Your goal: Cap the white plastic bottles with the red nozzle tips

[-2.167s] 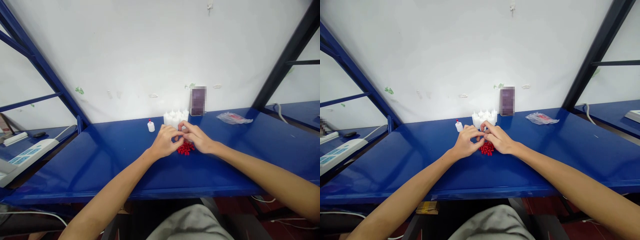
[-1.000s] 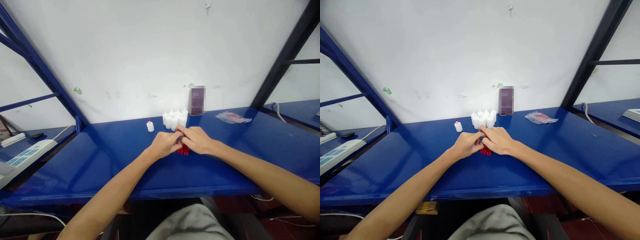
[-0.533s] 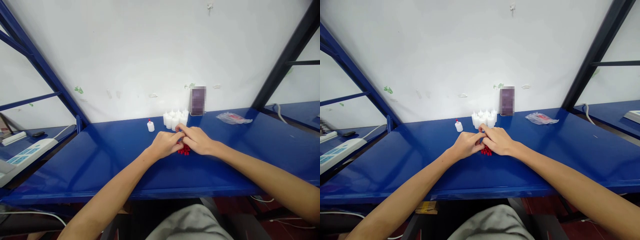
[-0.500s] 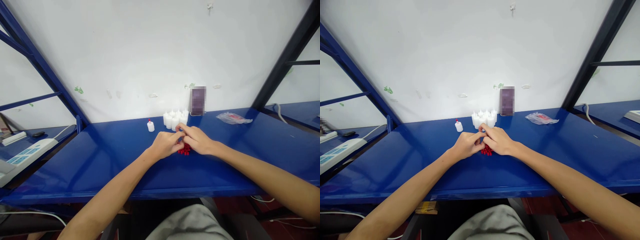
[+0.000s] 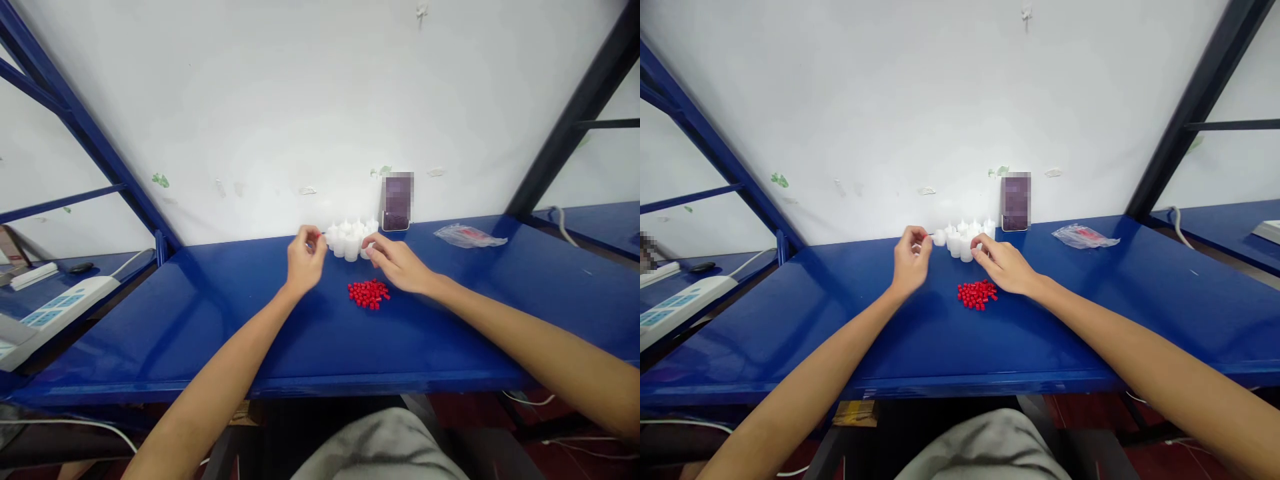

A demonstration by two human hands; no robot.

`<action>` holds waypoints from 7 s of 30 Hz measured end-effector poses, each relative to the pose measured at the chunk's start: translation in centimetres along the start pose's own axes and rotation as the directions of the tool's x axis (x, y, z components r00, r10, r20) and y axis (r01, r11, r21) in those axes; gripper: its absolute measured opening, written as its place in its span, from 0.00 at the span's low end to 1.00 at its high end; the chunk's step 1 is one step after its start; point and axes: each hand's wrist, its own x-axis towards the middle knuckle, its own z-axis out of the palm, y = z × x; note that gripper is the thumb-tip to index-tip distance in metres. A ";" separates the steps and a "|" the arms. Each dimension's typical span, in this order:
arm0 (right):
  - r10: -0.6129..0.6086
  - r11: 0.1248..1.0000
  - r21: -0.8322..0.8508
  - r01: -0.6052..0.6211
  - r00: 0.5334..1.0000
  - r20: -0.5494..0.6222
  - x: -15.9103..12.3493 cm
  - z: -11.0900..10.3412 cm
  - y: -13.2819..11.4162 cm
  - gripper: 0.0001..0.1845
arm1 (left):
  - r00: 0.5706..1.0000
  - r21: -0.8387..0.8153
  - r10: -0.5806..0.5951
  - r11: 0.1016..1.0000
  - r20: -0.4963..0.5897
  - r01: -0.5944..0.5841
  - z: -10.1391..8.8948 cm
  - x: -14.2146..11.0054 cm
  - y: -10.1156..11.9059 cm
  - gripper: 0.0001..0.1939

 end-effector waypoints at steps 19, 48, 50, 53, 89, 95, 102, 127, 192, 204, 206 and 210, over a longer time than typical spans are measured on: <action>0.002 0.977 -0.211 0.043 0.978 0.210 0.8 -0.3 2.8 0.15 | 0.991 0.215 -0.130 0.969 0.015 0.124 -3.2 2.0 -6.6 0.10; 0.108 0.933 -0.357 -0.033 0.976 0.191 0.8 -3.0 4.5 0.24 | 0.577 0.078 0.112 0.952 0.809 -0.295 -0.8 -0.9 0.2 0.08; 0.088 0.939 -0.344 -0.017 0.977 0.193 0.9 -3.3 4.4 0.24 | 0.597 0.064 0.107 0.964 0.795 -0.257 -0.6 -0.9 0.0 0.08; 0.106 0.920 -0.393 -0.006 0.966 0.234 0.7 -4.0 4.5 0.24 | 0.629 0.066 0.073 0.979 0.774 -0.194 -0.3 -1.0 -0.3 0.09; 0.167 0.715 0.639 -0.283 0.957 0.237 0.4 0.2 -1.5 0.14 | 0.904 -0.150 0.350 0.935 0.246 -0.321 0.5 -1.6 2.5 0.05; 0.139 0.666 0.678 -0.311 0.945 0.297 0.1 0.3 -1.4 0.12 | 0.874 -0.150 0.422 0.906 0.241 -0.397 0.3 -1.8 2.5 0.03; 0.121 0.795 0.529 -0.298 0.932 0.343 0.6 -1.1 -1.7 0.13 | 0.836 -0.125 0.466 0.884 0.290 -0.450 0.5 -1.7 2.2 0.05; 0.108 0.989 -0.079 -0.123 0.979 -0.172 2.2 0.0 5.3 0.17 | 0.994 0.296 0.030 0.953 0.102 -0.059 -3.4 3.9 -5.9 0.12; 0.186 0.887 0.404 -0.222 0.974 0.126 1.3 0.6 3.2 0.12 | 0.996 0.192 -0.045 0.981 0.076 0.030 -4.0 2.7 -7.5 0.17; 0.094 0.923 0.370 -0.102 0.995 0.041 1.1 1.3 3.3 0.14 | 0.613 0.108 0.205 0.894 0.763 -0.434 -0.9 -0.7 0.0 0.12; 0.098 0.936 0.344 -0.078 0.994 -0.039 1.1 1.4 3.5 0.14 | 0.577 0.099 0.182 0.902 0.796 -0.421 -0.4 -1.2 0.2 0.13; 0.156 0.966 0.240 -0.100 0.962 -0.226 1.1 1.3 3.3 0.17 | 0.565 0.099 0.144 0.920 0.813 -0.378 -0.5 -1.1 0.3 0.13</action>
